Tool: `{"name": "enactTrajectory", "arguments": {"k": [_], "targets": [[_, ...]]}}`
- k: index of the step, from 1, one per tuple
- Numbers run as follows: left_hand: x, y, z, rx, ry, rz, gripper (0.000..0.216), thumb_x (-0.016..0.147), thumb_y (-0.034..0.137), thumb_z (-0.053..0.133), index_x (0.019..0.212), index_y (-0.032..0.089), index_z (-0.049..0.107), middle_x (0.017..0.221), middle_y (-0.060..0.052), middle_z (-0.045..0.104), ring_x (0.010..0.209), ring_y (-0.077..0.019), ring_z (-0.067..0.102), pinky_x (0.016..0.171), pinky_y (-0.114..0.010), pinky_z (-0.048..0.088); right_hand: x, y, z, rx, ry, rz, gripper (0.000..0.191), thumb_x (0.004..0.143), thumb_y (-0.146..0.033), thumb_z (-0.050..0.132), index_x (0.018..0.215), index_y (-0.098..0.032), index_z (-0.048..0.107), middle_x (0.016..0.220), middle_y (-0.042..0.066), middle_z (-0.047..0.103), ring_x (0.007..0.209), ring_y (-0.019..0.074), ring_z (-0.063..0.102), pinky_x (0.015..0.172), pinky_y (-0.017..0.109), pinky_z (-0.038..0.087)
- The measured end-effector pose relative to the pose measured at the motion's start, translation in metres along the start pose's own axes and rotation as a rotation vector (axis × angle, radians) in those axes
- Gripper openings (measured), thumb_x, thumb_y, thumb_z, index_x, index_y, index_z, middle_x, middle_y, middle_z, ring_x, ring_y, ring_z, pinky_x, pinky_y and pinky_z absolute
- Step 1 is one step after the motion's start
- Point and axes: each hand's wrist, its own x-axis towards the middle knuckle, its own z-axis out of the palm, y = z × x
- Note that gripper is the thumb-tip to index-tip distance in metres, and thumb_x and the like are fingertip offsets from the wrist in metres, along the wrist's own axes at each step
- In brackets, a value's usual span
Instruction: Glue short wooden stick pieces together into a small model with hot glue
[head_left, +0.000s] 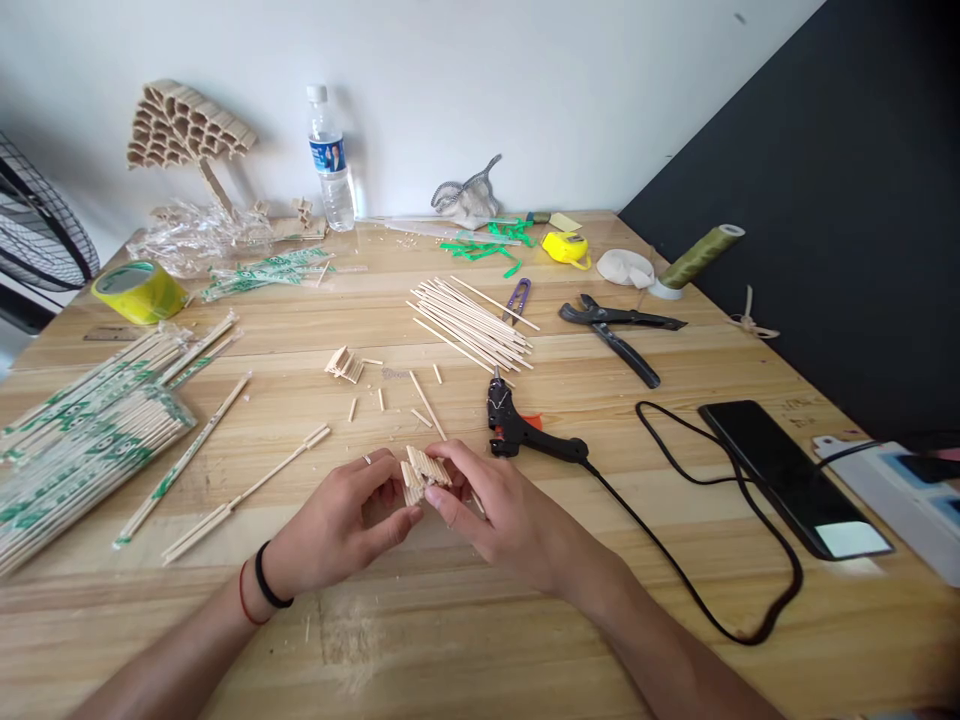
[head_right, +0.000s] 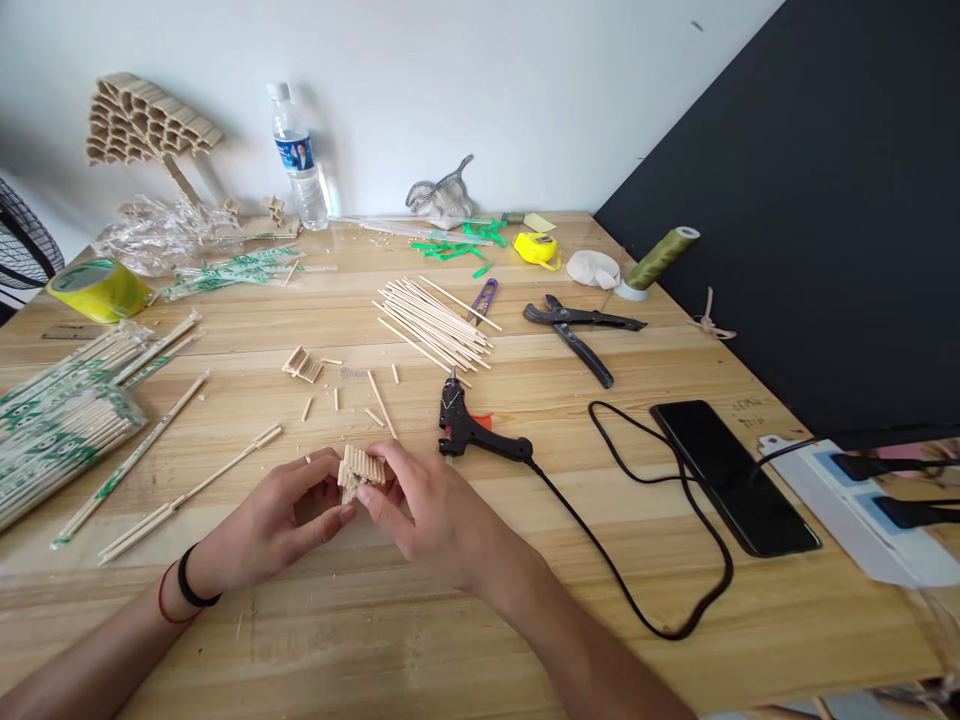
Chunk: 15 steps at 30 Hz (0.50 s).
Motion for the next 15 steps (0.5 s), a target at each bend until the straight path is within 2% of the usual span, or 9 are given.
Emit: {"name": "enactTrajectory", "arguments": {"k": [8,15], "targets": [[0.0001,0.0003,0.0001,-0.005,-0.002,-0.006,0.023,0.099,0.036,0.058,0.084,0.02,0.052,0.076,0.002,0.052,0.068,-0.0138,0.046,0.064,-0.027,0.039,0.0003,-0.0011,-0.0013,-0.001,-0.007,-0.003,0.03,0.105,-0.035,0.053,0.13,-0.02,0.058,0.118,0.009,0.074,0.101,0.022,0.07,0.089,0.033,0.052],[0.001,0.0007,0.0001,0.003,0.0,0.013,0.023,0.1,0.035,0.058,0.084,0.02,0.052,0.076,0.002,0.052,0.068,-0.0134,0.046,0.064,-0.026,0.039,-0.0002,-0.0018,-0.0009,-0.028,-0.012,0.014,0.028,0.105,-0.036,0.051,0.125,-0.019,0.06,0.119,0.011,0.074,0.1,0.0237,0.071,0.083,0.033,0.054]]}}
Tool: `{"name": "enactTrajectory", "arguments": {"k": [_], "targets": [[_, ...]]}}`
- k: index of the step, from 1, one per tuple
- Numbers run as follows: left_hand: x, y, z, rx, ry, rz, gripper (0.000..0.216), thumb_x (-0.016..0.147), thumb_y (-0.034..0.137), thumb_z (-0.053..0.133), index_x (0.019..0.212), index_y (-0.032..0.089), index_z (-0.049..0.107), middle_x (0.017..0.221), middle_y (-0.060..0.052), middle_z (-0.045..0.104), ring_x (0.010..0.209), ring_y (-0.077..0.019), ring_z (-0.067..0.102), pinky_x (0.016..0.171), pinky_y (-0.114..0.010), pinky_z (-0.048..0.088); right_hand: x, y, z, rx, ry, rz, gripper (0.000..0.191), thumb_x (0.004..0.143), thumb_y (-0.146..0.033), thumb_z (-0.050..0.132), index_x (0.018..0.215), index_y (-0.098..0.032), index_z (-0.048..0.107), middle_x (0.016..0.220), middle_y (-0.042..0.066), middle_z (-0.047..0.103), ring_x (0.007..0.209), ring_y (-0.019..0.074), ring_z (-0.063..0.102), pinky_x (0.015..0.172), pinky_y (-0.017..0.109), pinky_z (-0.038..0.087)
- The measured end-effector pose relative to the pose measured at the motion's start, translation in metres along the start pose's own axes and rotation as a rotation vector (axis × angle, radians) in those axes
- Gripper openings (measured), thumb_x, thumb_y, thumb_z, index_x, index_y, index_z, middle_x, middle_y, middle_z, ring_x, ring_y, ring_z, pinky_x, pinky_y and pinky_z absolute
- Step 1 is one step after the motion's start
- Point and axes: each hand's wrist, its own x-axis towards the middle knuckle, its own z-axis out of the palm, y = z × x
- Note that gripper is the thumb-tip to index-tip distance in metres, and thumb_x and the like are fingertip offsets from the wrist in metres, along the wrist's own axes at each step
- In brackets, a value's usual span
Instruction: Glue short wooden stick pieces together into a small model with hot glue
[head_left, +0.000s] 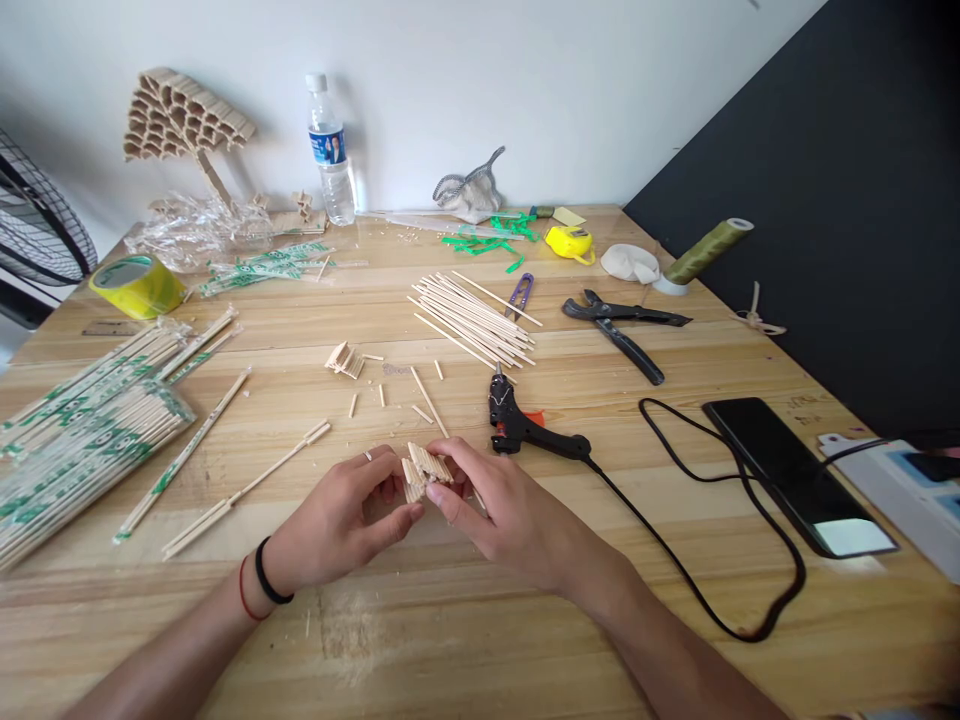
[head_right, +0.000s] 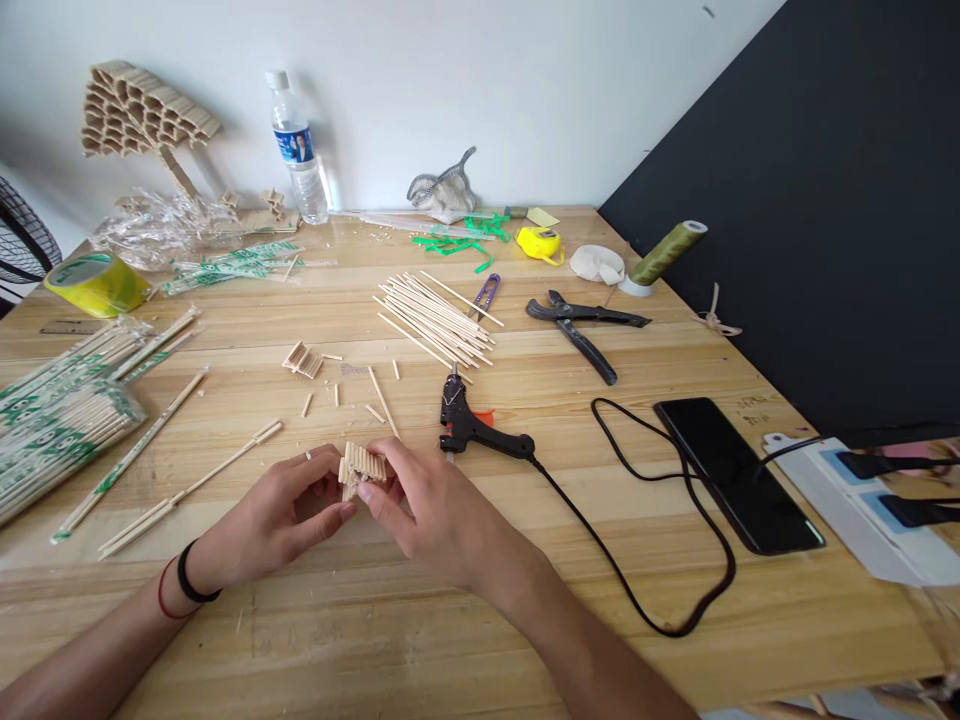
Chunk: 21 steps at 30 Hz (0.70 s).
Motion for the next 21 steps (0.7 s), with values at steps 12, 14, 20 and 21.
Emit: {"name": "enactTrajectory", "arguments": {"k": [12,14,20,21], "targets": [[0.0003,0.0027,-0.0006,-0.021,-0.018,0.003,0.022,0.1,0.034,0.057,0.084,0.02,0.051,0.079,0.002,0.051,0.069,-0.013,0.045,0.065,-0.027,0.038,-0.0009,0.0,0.0001,-0.004,-0.007,0.019,0.03,0.105,-0.036,0.052,0.129,-0.019,0.059,0.118,0.011,0.075,0.101,0.0244,0.071,0.087,0.035,0.054],[0.0002,0.0034,-0.001,-0.02,-0.019,0.003,0.023,0.1,0.035,0.057,0.085,0.02,0.051,0.079,0.002,0.051,0.069,-0.0129,0.045,0.064,-0.027,0.038,-0.0012,0.0005,0.0005,-0.003,0.001,0.004,0.029,0.105,-0.036,0.052,0.129,-0.02,0.059,0.12,0.011,0.074,0.104,0.0244,0.071,0.088,0.034,0.053],[0.0003,0.0028,-0.0008,-0.007,-0.018,0.001,0.022,0.1,0.035,0.057,0.086,0.019,0.053,0.079,0.002,0.051,0.068,-0.0131,0.046,0.064,-0.027,0.038,-0.0006,0.0004,0.0006,-0.002,0.008,-0.014,0.028,0.105,-0.033,0.053,0.13,-0.02,0.059,0.114,0.009,0.075,0.101,0.0232,0.071,0.091,0.034,0.053],[0.0004,0.0026,-0.0007,-0.005,-0.017,0.0,0.022,0.1,0.035,0.058,0.086,0.019,0.053,0.079,0.002,0.051,0.068,-0.0131,0.046,0.064,-0.027,0.038,-0.0005,0.0004,0.0005,-0.002,0.006,-0.009,0.028,0.105,-0.033,0.053,0.129,-0.02,0.059,0.114,0.009,0.075,0.102,0.0235,0.071,0.091,0.035,0.053]]}}
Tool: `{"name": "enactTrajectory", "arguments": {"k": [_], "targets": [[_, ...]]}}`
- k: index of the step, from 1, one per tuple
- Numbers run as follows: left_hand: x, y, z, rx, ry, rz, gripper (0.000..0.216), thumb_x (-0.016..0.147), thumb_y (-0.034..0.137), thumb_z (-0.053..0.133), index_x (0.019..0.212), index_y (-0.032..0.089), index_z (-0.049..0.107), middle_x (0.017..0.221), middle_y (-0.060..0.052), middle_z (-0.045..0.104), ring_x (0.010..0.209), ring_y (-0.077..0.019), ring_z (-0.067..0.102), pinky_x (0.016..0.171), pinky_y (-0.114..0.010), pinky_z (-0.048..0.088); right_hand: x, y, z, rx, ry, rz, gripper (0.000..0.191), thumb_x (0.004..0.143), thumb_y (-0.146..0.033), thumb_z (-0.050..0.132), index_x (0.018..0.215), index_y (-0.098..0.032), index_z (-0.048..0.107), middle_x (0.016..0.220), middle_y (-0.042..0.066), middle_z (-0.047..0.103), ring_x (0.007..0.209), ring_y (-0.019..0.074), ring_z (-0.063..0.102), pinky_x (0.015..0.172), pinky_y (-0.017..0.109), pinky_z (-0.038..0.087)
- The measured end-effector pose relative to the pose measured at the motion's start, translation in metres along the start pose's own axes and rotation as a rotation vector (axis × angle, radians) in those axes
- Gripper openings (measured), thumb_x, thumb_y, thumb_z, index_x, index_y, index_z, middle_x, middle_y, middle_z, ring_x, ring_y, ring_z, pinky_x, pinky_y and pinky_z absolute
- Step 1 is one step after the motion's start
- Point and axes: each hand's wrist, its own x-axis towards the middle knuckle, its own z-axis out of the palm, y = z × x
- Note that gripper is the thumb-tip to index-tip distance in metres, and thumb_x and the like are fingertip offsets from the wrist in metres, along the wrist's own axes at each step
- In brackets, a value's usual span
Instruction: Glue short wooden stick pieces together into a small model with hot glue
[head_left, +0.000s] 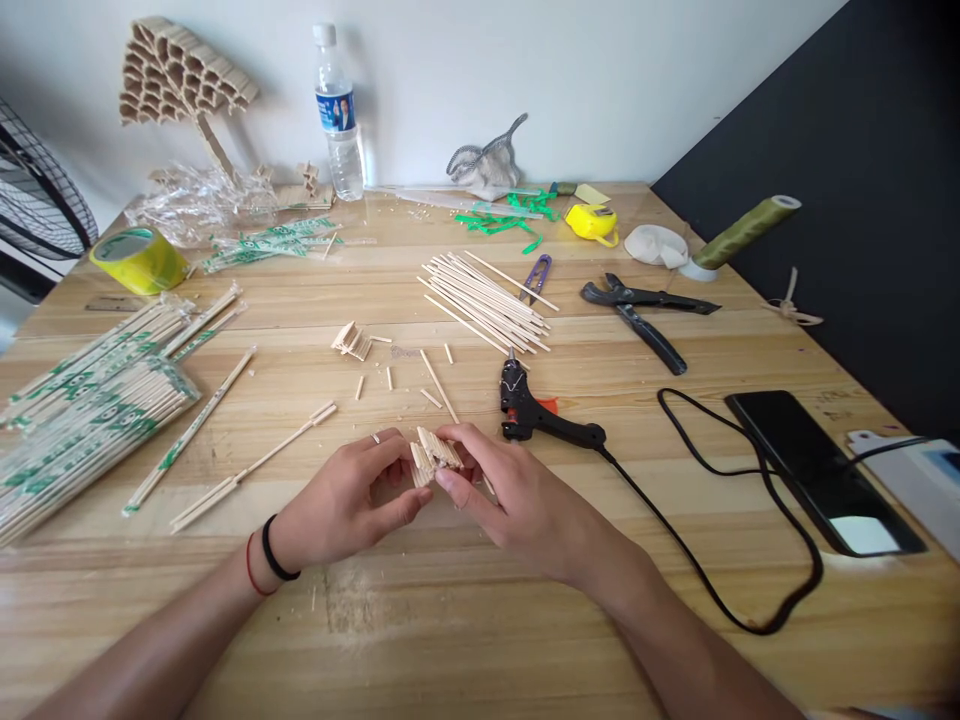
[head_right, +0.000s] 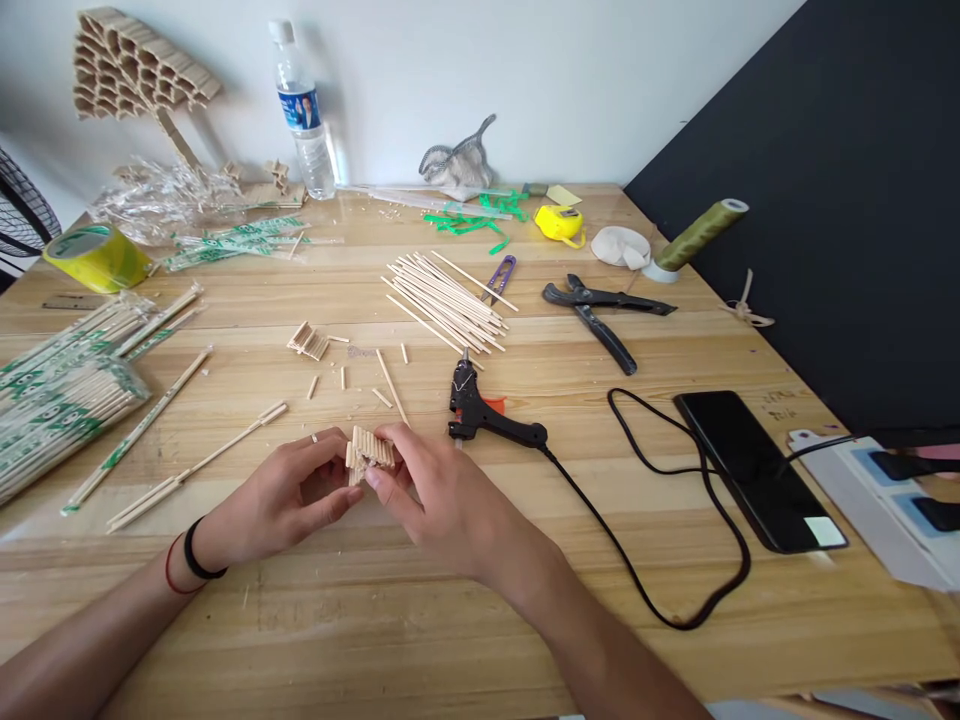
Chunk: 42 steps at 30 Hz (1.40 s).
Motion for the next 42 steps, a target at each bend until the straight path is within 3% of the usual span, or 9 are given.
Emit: {"name": "enactTrajectory", "arguments": {"k": [8,16,28,42], "targets": [[0.0011,0.0016,-0.0004,-0.001,0.004,0.014,0.019,0.099,0.033,0.058,0.086,0.02,0.053,0.079,0.001,0.052,0.068,-0.0131,0.046,0.064,-0.027,0.039,-0.0017,-0.0002,0.0006,-0.019,-0.024,0.021,0.026,0.106,-0.034,0.051,0.127,-0.021,0.058,0.113,0.009,0.076,0.097,0.0237,0.073,0.082,0.034,0.055],[0.0006,0.0023,-0.0005,-0.001,-0.008,0.013,0.018,0.099,0.033,0.059,0.088,0.019,0.056,0.079,0.002,0.051,0.067,-0.0129,0.045,0.063,-0.027,0.038,-0.0026,-0.0024,0.0013,-0.03,-0.026,0.042,0.033,0.105,-0.032,0.051,0.134,-0.018,0.056,0.128,0.014,0.073,0.113,0.0283,0.071,0.098,0.042,0.054],[0.0009,0.0019,-0.0005,-0.012,-0.025,0.003,0.018,0.1,0.035,0.059,0.094,0.019,0.06,0.082,0.0,0.053,0.068,-0.013,0.047,0.063,-0.026,0.039,-0.0056,-0.0013,0.0029,-0.071,-0.039,0.045,0.038,0.104,-0.033,0.055,0.139,-0.021,0.054,0.13,0.013,0.073,0.11,0.0296,0.073,0.09,0.041,0.058],[0.0006,0.0037,-0.0017,-0.015,-0.021,0.008,0.018,0.101,0.034,0.058,0.095,0.018,0.06,0.082,0.001,0.052,0.069,-0.013,0.047,0.064,-0.026,0.039,-0.0035,-0.0024,0.0007,-0.034,-0.056,0.052,0.034,0.104,-0.032,0.056,0.136,-0.019,0.056,0.129,0.013,0.072,0.109,0.0275,0.072,0.093,0.04,0.055]]}}
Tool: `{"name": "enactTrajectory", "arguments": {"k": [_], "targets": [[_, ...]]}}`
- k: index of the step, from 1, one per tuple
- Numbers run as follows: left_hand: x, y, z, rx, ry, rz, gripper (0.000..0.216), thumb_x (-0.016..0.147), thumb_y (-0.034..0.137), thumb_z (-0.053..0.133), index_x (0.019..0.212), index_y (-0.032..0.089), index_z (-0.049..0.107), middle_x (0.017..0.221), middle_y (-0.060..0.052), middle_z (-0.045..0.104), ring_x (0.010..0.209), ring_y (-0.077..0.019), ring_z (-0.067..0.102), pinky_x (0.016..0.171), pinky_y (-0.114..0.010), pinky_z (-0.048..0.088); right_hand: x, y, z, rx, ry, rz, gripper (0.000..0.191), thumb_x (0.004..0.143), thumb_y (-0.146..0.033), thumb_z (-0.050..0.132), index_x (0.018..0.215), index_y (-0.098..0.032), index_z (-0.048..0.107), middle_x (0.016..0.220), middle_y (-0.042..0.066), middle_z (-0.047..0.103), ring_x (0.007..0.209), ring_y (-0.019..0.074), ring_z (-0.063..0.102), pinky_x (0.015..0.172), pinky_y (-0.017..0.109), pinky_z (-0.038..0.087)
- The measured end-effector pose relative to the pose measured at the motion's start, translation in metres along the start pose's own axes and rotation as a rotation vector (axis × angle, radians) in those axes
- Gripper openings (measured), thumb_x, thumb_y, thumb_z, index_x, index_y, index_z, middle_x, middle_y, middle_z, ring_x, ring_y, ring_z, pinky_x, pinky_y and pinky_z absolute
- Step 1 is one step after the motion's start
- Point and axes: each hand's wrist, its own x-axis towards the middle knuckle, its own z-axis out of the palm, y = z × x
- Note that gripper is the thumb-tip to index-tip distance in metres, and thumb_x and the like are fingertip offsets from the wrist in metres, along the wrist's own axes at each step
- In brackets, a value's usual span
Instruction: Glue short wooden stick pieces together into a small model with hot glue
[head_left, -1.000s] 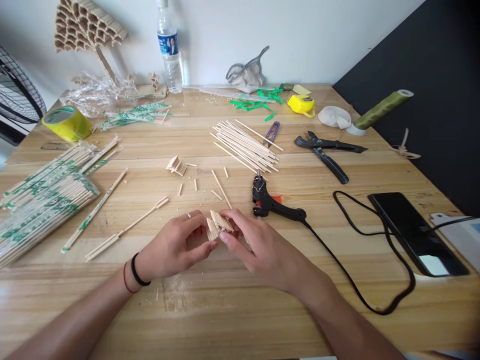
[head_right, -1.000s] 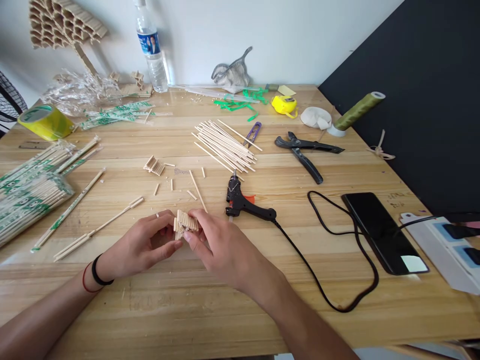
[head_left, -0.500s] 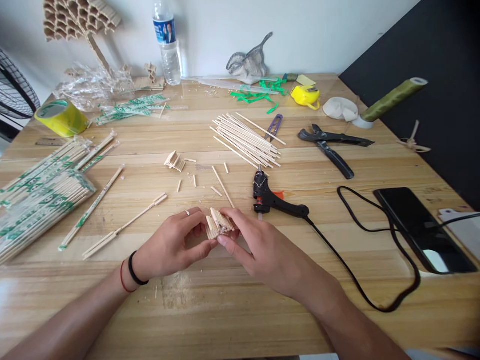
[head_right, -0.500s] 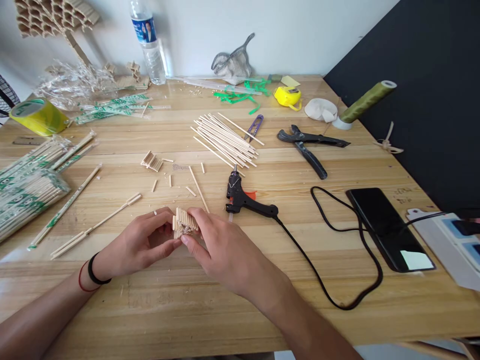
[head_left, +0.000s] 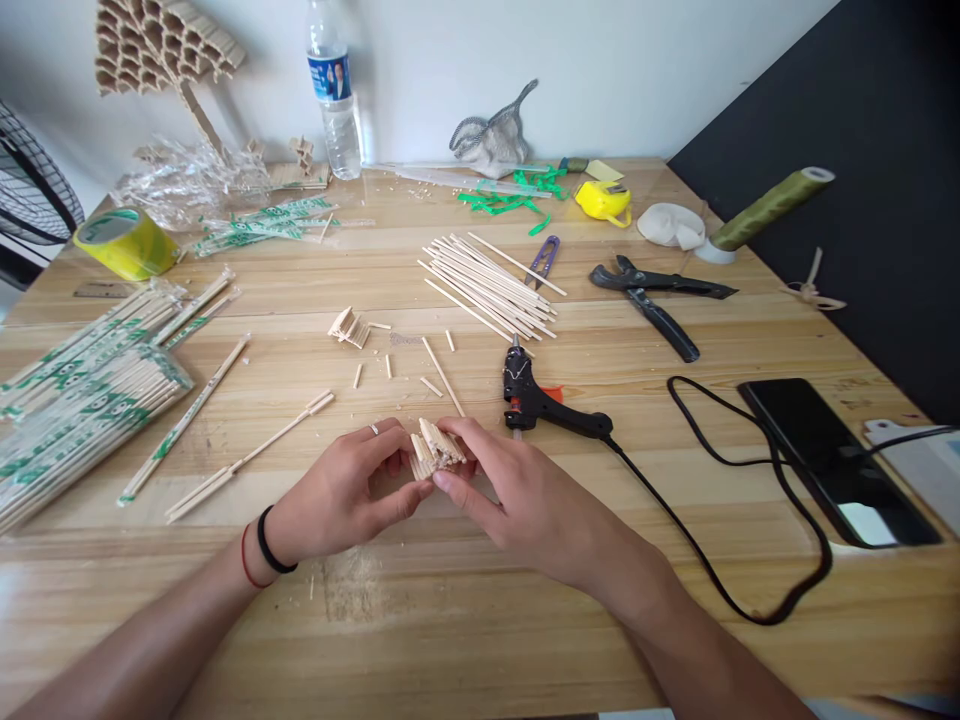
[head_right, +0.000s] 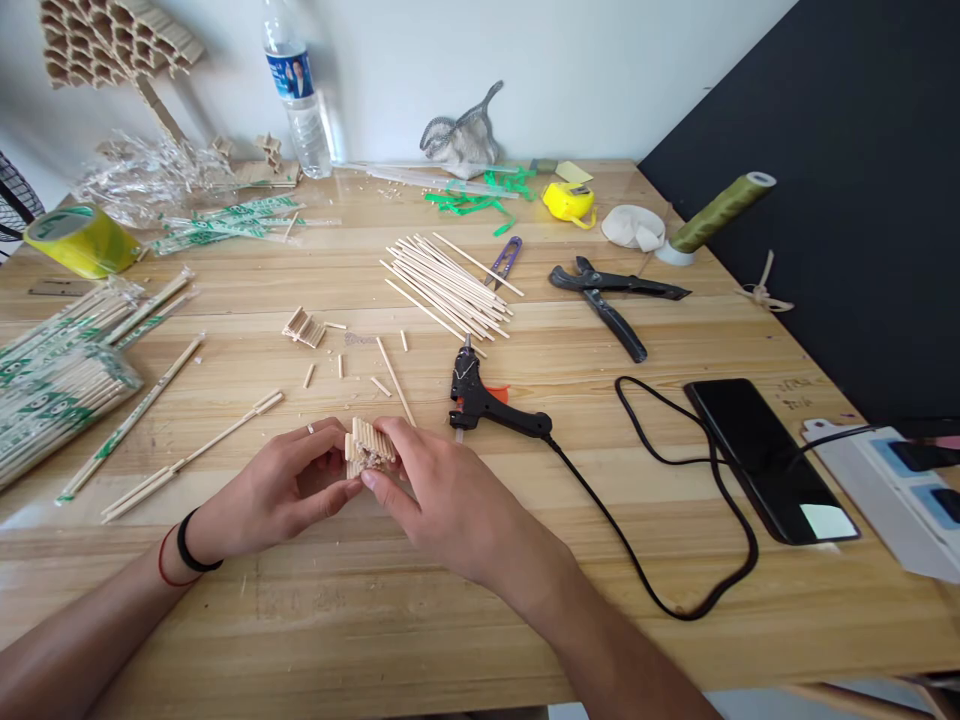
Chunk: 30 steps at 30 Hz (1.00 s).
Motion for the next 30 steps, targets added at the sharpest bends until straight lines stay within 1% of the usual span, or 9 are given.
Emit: {"name": "enactTrajectory", "arguments": {"k": [7,18,25,30], "targets": [[0.0006,-0.0007,-0.0002,0.003,0.0,0.01,0.016,0.101,0.034,0.059,0.095,0.018,0.06,0.082,0.001,0.053,0.069,-0.013,0.047,0.065,-0.026,0.039,0.001,-0.0002,0.0002,0.006,0.001,0.008,0.036,0.103,-0.032,0.057,0.136,-0.017,0.056,0.125,0.013,0.074,0.108,0.0279,0.073,0.092,0.041,0.056],[-0.0007,-0.0002,0.0008,0.004,0.002,-0.002,0.019,0.1,0.034,0.059,0.09,0.018,0.057,0.081,0.002,0.05,0.067,-0.0122,0.046,0.063,-0.025,0.038,0.0001,0.0026,0.0006,-0.006,0.015,-0.006,0.039,0.103,-0.033,0.057,0.139,-0.017,0.055,0.128,0.014,0.073,0.109,0.0283,0.073,0.094,0.042,0.056],[-0.0002,-0.0005,0.0008,0.009,0.002,-0.003,0.02,0.1,0.034,0.059,0.089,0.018,0.056,0.081,0.002,0.05,0.068,-0.0124,0.046,0.063,-0.026,0.038,0.0003,0.0005,0.0008,-0.006,0.007,-0.001,0.039,0.103,-0.032,0.057,0.138,-0.017,0.056,0.127,0.014,0.073,0.11,0.029,0.073,0.095,0.043,0.056],[-0.0008,-0.0013,0.0009,0.01,-0.007,-0.005,0.018,0.101,0.035,0.059,0.095,0.018,0.059,0.082,0.001,0.053,0.069,-0.013,0.048,0.064,-0.026,0.039,0.0002,0.0003,0.0006,-0.002,0.011,-0.009,0.039,0.103,-0.032,0.057,0.139,-0.016,0.055,0.128,0.014,0.073,0.112,0.0293,0.072,0.096,0.044,0.056]]}}
